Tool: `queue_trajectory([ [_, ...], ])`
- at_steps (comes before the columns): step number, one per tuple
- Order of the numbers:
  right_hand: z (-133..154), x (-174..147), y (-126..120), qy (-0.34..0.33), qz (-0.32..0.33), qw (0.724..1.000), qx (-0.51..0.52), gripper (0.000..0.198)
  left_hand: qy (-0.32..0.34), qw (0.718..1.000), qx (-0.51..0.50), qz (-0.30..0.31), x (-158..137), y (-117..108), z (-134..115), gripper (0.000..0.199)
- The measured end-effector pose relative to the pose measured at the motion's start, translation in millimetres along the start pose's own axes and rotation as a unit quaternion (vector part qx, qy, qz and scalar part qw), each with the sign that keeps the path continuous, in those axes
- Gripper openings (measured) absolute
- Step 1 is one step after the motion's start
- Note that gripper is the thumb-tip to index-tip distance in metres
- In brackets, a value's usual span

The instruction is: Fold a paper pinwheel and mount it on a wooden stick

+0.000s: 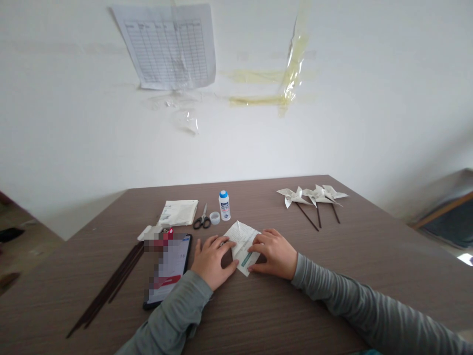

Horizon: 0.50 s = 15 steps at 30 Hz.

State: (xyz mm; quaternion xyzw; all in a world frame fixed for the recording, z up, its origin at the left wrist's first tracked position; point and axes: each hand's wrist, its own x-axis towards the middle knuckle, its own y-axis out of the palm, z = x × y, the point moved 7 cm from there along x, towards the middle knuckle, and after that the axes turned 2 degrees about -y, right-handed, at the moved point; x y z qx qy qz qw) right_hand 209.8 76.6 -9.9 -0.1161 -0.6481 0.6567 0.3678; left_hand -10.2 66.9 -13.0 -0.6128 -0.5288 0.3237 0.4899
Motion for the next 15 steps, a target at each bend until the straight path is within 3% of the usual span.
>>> queue_trajectory([
  [9, -0.2, 0.9, -0.2, -0.013, -0.026, 1.000, -0.001, 0.026, 0.007, 1.000, -0.002, -0.004, -0.2, 3.2, 3.1, 0.050],
  [15, -4.2, -2.7, -1.5, -0.029, -0.034, 0.999, 0.017, 0.024, -0.007, 1.000, -0.001, -0.002, -0.5, 2.5, 0.5, 0.049],
])
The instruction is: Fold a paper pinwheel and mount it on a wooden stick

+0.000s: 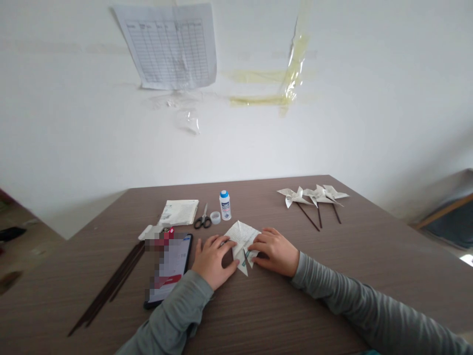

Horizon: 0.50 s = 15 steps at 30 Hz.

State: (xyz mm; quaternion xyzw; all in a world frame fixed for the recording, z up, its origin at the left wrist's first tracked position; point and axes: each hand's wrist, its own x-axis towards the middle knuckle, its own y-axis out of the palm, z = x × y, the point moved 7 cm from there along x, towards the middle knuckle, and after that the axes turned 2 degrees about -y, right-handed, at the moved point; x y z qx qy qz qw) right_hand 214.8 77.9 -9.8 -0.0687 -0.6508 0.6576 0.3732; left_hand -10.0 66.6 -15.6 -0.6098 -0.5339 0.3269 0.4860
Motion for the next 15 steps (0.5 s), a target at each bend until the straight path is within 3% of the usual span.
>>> queue_trajectory([
  [4, -3.3, -2.3, 2.6, 0.004, -0.003, 1.000, 0.005, 0.039, 0.007, 1.000, -0.004, -0.005, 0.2, 1.7, 2.4, 0.050],
  [11, -3.2, -0.2, 3.3, 0.012, -0.010, 1.000, 0.025, 0.012, 0.027, 1.000, -0.002, -0.006, 0.2, 9.5, 12.0, 0.047],
  [15, -2.6, 0.8, -0.3, 0.056, -0.007, 0.998, 0.037, 0.017, 0.024, 0.999, -0.012, -0.023, 1.4, 8.9, 11.1, 0.038],
])
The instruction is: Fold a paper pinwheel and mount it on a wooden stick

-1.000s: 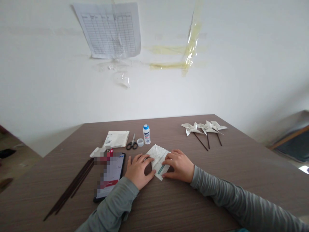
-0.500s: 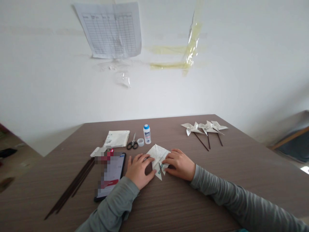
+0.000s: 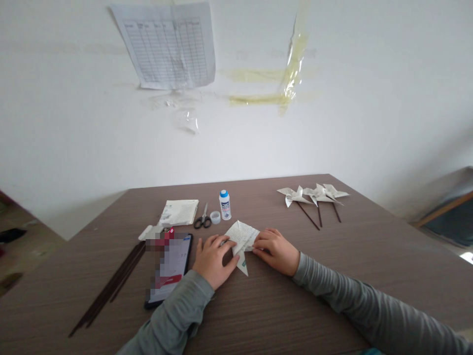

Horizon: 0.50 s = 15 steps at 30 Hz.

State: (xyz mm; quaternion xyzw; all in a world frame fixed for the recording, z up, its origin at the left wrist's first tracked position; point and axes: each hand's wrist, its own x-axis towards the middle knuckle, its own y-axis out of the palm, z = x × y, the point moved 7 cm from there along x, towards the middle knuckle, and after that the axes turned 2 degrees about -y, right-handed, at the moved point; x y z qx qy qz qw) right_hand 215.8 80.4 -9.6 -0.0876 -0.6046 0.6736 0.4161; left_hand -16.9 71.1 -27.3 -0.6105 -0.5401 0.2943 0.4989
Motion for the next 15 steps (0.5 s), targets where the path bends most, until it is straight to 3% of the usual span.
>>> queue_trajectory([
  [10, -5.2, 5.9, 3.9, 0.093, -0.031, 0.995, 0.014, 0.027, -0.020, 1.000, 0.007, 0.008, 2.2, 1.9, -5.5, 0.044],
  [15, -4.0, 7.5, 4.1, 0.084, -0.050, 0.995, 0.002, 0.015, -0.022, 1.000, 0.011, 0.012, 1.9, 1.4, -6.7, 0.048],
])
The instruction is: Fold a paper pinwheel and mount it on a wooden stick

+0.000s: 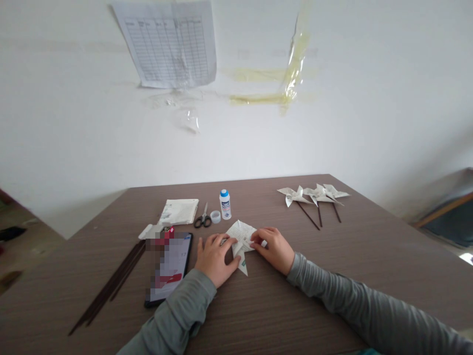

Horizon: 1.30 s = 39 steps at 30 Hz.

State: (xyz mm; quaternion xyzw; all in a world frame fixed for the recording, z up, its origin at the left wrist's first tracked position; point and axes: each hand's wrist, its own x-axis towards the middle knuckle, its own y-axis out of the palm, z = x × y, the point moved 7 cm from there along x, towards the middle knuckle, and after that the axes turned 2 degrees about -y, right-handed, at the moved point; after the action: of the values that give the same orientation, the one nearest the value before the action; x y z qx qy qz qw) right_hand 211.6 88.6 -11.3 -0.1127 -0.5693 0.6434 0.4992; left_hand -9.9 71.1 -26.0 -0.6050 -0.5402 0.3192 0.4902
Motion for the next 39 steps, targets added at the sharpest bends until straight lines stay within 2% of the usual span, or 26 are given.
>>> queue_trajectory([
  [4, 4.9, -0.4, -1.0, -0.009, 0.016, 1.000, -0.015, 0.017, 0.001, 1.000, -0.001, -0.008, -0.4, 0.8, -0.2, 0.048],
  [11, 7.4, -1.7, 0.0, 0.015, 0.055, 0.998, -0.013, 0.021, 0.006, 1.000, -0.005, -0.016, 0.6, 4.2, 3.2, 0.062],
  [19, 3.4, -5.2, 4.8, -0.016, 0.024, 1.000, -0.009, 0.021, -0.006, 0.999, -0.002, 0.032, 2.1, -5.6, -16.4, 0.060],
  [22, 3.6, -5.0, 5.0, -0.018, 0.018, 1.000, -0.014, 0.022, -0.010, 0.999, 0.002, 0.031, 2.2, -8.3, -21.0, 0.057],
  [32, 4.3, -2.1, 5.1, 0.015, 0.046, 0.999, -0.005, 0.019, 0.008, 1.000, -0.012, 0.011, 2.8, -5.1, -19.9, 0.054],
  [39, 4.4, -4.4, 5.0, -0.021, 0.018, 1.000, -0.013, 0.020, 0.013, 0.999, 0.000, 0.030, 2.0, -4.8, -20.1, 0.054],
])
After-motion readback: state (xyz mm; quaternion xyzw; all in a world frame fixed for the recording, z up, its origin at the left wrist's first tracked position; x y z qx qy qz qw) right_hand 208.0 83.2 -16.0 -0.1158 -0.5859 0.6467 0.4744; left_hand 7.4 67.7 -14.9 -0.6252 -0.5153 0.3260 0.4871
